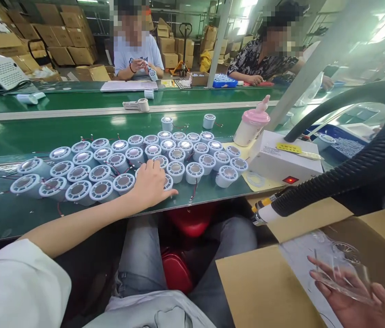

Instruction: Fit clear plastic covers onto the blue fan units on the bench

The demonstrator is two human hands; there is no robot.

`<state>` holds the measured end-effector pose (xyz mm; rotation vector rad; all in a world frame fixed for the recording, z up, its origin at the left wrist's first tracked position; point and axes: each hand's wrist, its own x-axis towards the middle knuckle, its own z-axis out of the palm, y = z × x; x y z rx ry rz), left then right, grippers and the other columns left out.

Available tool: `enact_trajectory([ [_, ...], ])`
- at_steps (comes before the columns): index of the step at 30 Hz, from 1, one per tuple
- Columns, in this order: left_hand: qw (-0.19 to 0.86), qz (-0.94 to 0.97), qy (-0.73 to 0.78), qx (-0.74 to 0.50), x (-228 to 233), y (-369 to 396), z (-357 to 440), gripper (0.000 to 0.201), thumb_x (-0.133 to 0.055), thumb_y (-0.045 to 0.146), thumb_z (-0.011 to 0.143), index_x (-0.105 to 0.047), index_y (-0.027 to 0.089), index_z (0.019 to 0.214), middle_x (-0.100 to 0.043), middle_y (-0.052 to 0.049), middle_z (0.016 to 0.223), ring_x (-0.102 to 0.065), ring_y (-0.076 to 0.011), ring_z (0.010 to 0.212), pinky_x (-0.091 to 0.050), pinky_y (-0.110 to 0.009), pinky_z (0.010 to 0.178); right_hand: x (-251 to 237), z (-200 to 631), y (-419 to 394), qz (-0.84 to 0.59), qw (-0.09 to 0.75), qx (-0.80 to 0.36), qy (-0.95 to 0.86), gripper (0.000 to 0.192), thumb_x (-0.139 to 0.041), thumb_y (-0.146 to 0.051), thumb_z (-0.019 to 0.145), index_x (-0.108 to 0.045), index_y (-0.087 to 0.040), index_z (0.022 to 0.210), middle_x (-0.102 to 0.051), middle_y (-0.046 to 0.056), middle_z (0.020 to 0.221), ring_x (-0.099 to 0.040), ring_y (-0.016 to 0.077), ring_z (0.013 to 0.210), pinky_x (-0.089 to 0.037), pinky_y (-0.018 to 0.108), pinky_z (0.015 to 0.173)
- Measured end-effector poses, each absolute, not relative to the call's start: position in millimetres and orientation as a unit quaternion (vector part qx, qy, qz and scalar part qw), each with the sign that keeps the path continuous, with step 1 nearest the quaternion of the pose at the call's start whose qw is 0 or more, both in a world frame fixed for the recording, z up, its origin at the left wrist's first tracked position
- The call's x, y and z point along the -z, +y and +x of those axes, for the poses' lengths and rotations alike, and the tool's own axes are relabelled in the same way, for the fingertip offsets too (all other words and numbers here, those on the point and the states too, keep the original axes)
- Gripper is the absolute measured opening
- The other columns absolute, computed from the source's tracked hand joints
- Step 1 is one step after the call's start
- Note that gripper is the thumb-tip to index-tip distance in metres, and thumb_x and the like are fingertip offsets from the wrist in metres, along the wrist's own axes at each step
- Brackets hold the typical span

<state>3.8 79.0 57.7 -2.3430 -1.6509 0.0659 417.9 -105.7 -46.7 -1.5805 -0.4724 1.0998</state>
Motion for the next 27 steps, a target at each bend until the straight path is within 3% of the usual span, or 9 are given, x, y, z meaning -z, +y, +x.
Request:
enact_trajectory([
  [4,0.06,-0.884,-0.463,-0.032,-48,64,7,0.053,-0.052,0.058,0.082,-0.06,0.011,0.105,-0.06,-0.015,0.094,-0.056,-0.029,0.088,-0.042,-0.037,0.074,18,368,-88,-0.623,0.571,-0.507,-0.168,0.039,-0.057,-0.066,0.067,-0.067,-0.029,0.065,-0.07,0.011,0.103,-0.068,0.0268,0.073,-0.057,0.043,0.064],
  [7,0.007,-0.913,-0.404,-0.055,-45,54,10,0.049,-0.055,0.044,0.082,-0.053,0.008,0.116,-0.061,-0.016,0.096,-0.059,-0.0296,0.085,-0.044,-0.037,0.071,18,343,-80,-0.585,0.536,-0.55,-0.26,0.039,-0.064,-0.063,0.067,-0.072,-0.026,0.074,-0.071,0.011,0.099,-0.068,0.0272,0.078,-0.058,0.041,0.071],
  [10,-0.07,-0.889,-0.453,0.001,-48,46,10,0.046,-0.057,0.028,0.076,-0.048,0.008,0.116,-0.06,-0.016,0.102,-0.058,-0.0292,0.091,-0.046,-0.038,0.077,23,316,-77,-0.538,0.495,-0.575,-0.367,0.036,-0.057,-0.056,0.078,-0.072,-0.026,0.092,-0.068,0.01,0.105,-0.068,0.0274,0.085,-0.057,0.041,0.076],
  [13,-0.302,-0.819,-0.478,0.1,-44,36,8,0.047,-0.056,0.023,0.069,-0.046,0.016,0.115,-0.059,-0.008,0.099,-0.058,-0.0222,0.085,-0.047,-0.034,0.075,22,283,-79,-0.515,0.435,-0.495,-0.548,0.034,-0.052,-0.041,0.087,-0.062,-0.028,0.118,-0.062,0.01,0.118,-0.063,0.0275,0.102,-0.053,0.041,0.087],
  [17,-0.741,-0.53,-0.378,0.164,-18,18,14,0.041,-0.05,0.035,0.07,-0.046,0.019,0.107,-0.058,-0.006,0.094,-0.058,-0.0188,0.074,-0.046,-0.027,0.055,16,244,-78,-0.507,0.355,-0.229,-0.752,0.052,-0.057,-0.026,0.085,-0.048,-0.031,0.136,-0.048,0.012,0.128,-0.053,0.0296,0.115,-0.049,0.044,0.095],
  [19,-0.818,-0.434,-0.352,0.133,-6,11,22,0.036,-0.047,0.045,0.076,-0.05,0.017,0.1,-0.057,-0.005,0.085,-0.055,-0.0157,0.065,-0.042,-0.024,0.049,14,233,-76,-0.522,0.318,-0.126,-0.781,0.055,-0.057,-0.022,0.084,-0.047,-0.032,0.137,-0.044,0.013,0.131,-0.051,0.0317,0.115,-0.049,0.047,0.092],
  [22,-0.774,-0.524,-0.347,0.078,-1,5,34,0.034,-0.045,0.046,0.086,-0.058,0.014,0.088,-0.056,-0.004,0.078,-0.051,-0.0124,0.064,-0.043,-0.025,0.058,12,230,-70,-0.556,0.258,-0.114,-0.782,0.051,-0.055,-0.02,0.084,-0.051,-0.03,0.134,-0.041,0.014,0.136,-0.05,0.0331,0.113,-0.051,0.05,0.088],
  [27,-0.513,-0.789,-0.32,0.108,-11,6,41,0.026,-0.047,0.034,0.09,-0.067,0.018,0.095,-0.057,-0.006,0.1,-0.054,-0.0174,0.092,-0.043,-0.032,0.088,6,239,-64,-0.556,0.204,-0.258,-0.763,0.031,-0.063,-0.016,0.077,-0.066,-0.025,0.107,-0.047,0.012,0.133,-0.052,0.0309,0.111,-0.051,0.05,0.088],
])
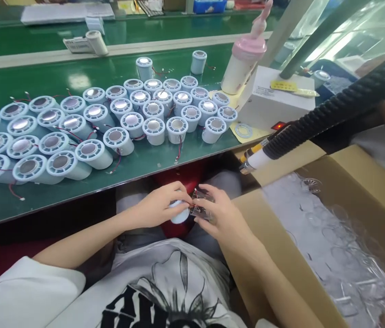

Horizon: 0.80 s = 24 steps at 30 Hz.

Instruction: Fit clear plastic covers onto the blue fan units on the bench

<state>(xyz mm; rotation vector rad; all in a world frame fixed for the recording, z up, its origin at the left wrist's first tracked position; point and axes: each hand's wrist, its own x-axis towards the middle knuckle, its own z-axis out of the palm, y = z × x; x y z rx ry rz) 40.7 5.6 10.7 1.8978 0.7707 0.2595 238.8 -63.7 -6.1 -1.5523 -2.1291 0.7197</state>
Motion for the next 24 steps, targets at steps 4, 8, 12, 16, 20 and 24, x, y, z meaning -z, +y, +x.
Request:
enact_trajectory([
  [4,0.486,0.792,0.333,-0.16,-10,3,43,0.018,-0.057,0.032,0.085,-0.065,0.018,0.094,-0.058,-0.005,0.097,-0.056,-0.0169,0.09,-0.044,-0.03,0.085,5,241,-61,-0.533,0.244,-0.388,-0.712,0.012,-0.07,-0.013,0.071,-0.064,-0.021,0.076,-0.055,0.008,0.118,-0.054,0.0257,0.111,-0.048,0.042,0.092],
  [8,0.503,0.756,0.369,-0.199,0,3,42,0.048,-0.077,0.043,0.067,-0.063,0.02,0.106,-0.057,-0.004,0.098,-0.056,-0.0179,0.087,-0.047,-0.03,0.079,2,238,-61,-0.549,0.313,-0.463,-0.621,0.015,-0.06,-0.029,0.085,-0.062,-0.019,0.074,-0.054,0.009,0.109,-0.059,0.0206,0.097,-0.051,0.031,0.076],
  [12,0.482,0.785,0.341,-0.189,10,6,37,0.067,-0.082,0.048,0.056,-0.064,0.023,0.115,-0.052,-0.005,0.098,-0.055,-0.021,0.092,-0.048,-0.035,0.082,-3,236,-63,-0.572,0.36,-0.465,-0.571,0.025,-0.057,-0.03,0.085,-0.059,-0.019,0.063,-0.055,0.009,0.102,-0.059,0.0195,0.091,-0.048,0.026,0.064],
  [16,0.501,0.799,0.283,-0.177,15,8,35,0.068,-0.082,0.041,0.06,-0.061,0.025,0.122,-0.05,-0.012,0.126,-0.049,-0.0285,0.119,-0.041,-0.045,0.102,-4,238,-61,-0.582,0.401,-0.5,-0.501,0.029,-0.067,-0.031,0.075,-0.056,-0.019,0.051,-0.06,0.008,0.095,-0.06,0.0212,0.089,-0.05,0.028,0.065],
  [20,0.629,0.715,0.256,-0.165,12,4,36,0.066,-0.077,0.033,0.068,-0.053,0.025,0.129,-0.056,-0.012,0.127,-0.056,-0.0257,0.113,-0.051,-0.038,0.091,0,243,-59,-0.554,0.46,-0.544,-0.43,0.029,-0.072,-0.033,0.073,-0.06,-0.019,0.051,-0.066,0.006,0.091,-0.064,0.0213,0.086,-0.052,0.033,0.074],
  [24,0.731,0.595,0.29,-0.167,9,-1,38,0.062,-0.075,0.024,0.07,-0.051,0.021,0.127,-0.057,-0.01,0.124,-0.06,-0.0215,0.106,-0.052,-0.035,0.089,5,251,-62,-0.5,0.459,-0.547,-0.491,0.013,-0.072,-0.034,0.077,-0.07,-0.021,0.074,-0.067,0.008,0.107,-0.064,0.0254,0.101,-0.056,0.036,0.079],
])
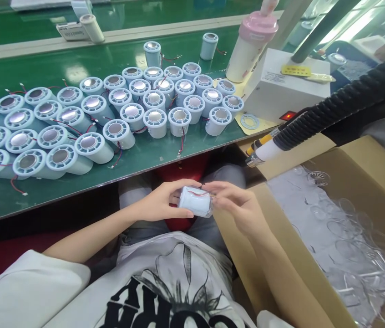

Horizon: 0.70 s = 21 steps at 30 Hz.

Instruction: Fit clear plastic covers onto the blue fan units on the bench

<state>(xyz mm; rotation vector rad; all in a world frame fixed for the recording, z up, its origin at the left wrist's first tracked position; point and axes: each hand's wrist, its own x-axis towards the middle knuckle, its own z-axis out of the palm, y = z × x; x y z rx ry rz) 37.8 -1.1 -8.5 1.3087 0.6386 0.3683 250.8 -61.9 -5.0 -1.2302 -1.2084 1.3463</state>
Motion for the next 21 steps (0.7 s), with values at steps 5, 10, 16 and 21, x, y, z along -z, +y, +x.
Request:
enact_trajectory([
  [5,0.796,0.482,0.32,-0.177,8,-3,36,0.056,-0.073,0.027,0.073,-0.049,0.021,0.124,-0.056,-0.009,0.119,-0.062,-0.0187,0.091,-0.058,-0.03,0.067,7,257,-70,-0.457,0.378,-0.345,-0.727,0.042,-0.072,-0.017,0.077,-0.062,-0.025,0.117,-0.057,0.009,0.133,-0.055,0.0258,0.121,-0.046,0.041,0.102],
  [10,0.775,0.547,0.275,-0.158,4,-1,30,0.066,-0.075,0.025,0.072,-0.047,0.028,0.132,-0.052,-0.008,0.132,-0.061,-0.0197,0.102,-0.056,-0.027,0.076,9,257,-76,-0.444,0.398,-0.392,-0.7,0.045,-0.071,-0.02,0.08,-0.055,-0.027,0.121,-0.06,0.009,0.127,-0.054,0.026,0.121,-0.052,0.04,0.097],
  [16,0.74,0.605,0.253,-0.153,-1,-2,28,0.075,-0.079,0.022,0.068,-0.046,0.028,0.135,-0.052,-0.01,0.136,-0.057,-0.0263,0.116,-0.051,-0.035,0.093,5,257,-78,-0.445,0.416,-0.474,-0.636,0.046,-0.073,-0.022,0.078,-0.056,-0.028,0.12,-0.061,0.006,0.124,-0.058,0.024,0.116,-0.055,0.037,0.093],
  [21,0.711,0.639,0.24,-0.171,-3,-3,27,0.075,-0.078,0.019,0.067,-0.047,0.027,0.135,-0.051,-0.01,0.138,-0.055,-0.0267,0.12,-0.048,-0.038,0.098,1,256,-79,-0.448,0.413,-0.522,-0.597,0.044,-0.073,-0.026,0.078,-0.056,-0.027,0.119,-0.063,0.006,0.12,-0.062,0.0235,0.109,-0.056,0.038,0.092],
])
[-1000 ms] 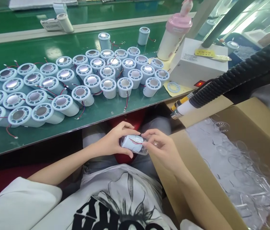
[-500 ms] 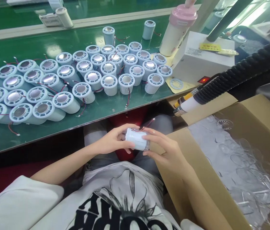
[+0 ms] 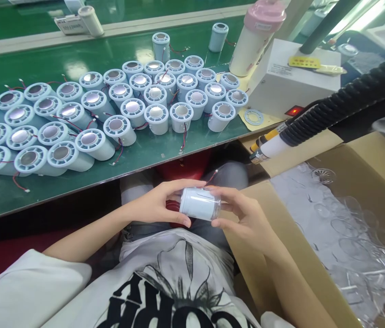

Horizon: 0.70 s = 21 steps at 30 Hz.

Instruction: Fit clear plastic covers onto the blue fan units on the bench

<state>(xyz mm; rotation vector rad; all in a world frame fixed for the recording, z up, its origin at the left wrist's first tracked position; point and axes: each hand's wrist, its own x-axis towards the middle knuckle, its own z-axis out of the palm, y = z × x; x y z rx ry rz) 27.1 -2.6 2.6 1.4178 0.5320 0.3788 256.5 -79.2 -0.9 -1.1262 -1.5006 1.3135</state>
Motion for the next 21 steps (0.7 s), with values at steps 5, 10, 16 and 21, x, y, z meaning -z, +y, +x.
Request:
enact_trajectory([
  [5,0.723,0.626,0.232,-0.175,-2,-3,26,0.077,-0.078,0.015,0.066,-0.047,0.029,0.135,-0.05,-0.009,0.14,-0.053,-0.025,0.124,-0.045,-0.037,0.102,3,255,-79,-0.439,0.421,-0.575,-0.547,0.041,-0.073,-0.023,0.079,-0.056,-0.03,0.116,-0.061,0.004,0.119,-0.061,0.0202,0.108,-0.056,0.034,0.089],
  [10,0.774,0.522,0.27,-0.236,15,12,54,0.075,-0.082,0.019,0.062,-0.052,0.023,0.131,-0.057,-0.013,0.132,-0.056,-0.0274,0.119,-0.047,-0.037,0.097,24,252,-76,-0.461,0.523,-0.563,-0.444,0.037,-0.074,-0.028,0.075,-0.057,-0.026,0.109,-0.065,0.005,0.112,-0.063,0.021,0.101,-0.055,0.034,0.084],
  [16,0.777,0.497,0.296,-0.249,34,45,121,0.063,-0.081,0.03,0.064,-0.061,0.014,0.121,-0.065,-0.014,0.121,-0.059,-0.0288,0.113,-0.043,-0.042,0.1,66,263,-70,-0.504,0.647,-0.469,-0.328,0.041,-0.072,-0.037,0.075,-0.052,-0.024,0.109,-0.067,0.005,0.102,-0.065,0.0191,0.089,-0.054,0.035,0.081],
  [21,0.771,0.521,0.285,-0.23,37,64,148,0.057,-0.081,0.031,0.064,-0.064,0.012,0.115,-0.067,-0.013,0.116,-0.061,-0.0272,0.108,-0.042,-0.042,0.1,81,275,-59,-0.503,0.668,-0.449,-0.315,0.042,-0.069,-0.043,0.076,-0.049,-0.024,0.107,-0.068,0.004,0.098,-0.066,0.018,0.085,-0.055,0.035,0.079],
])
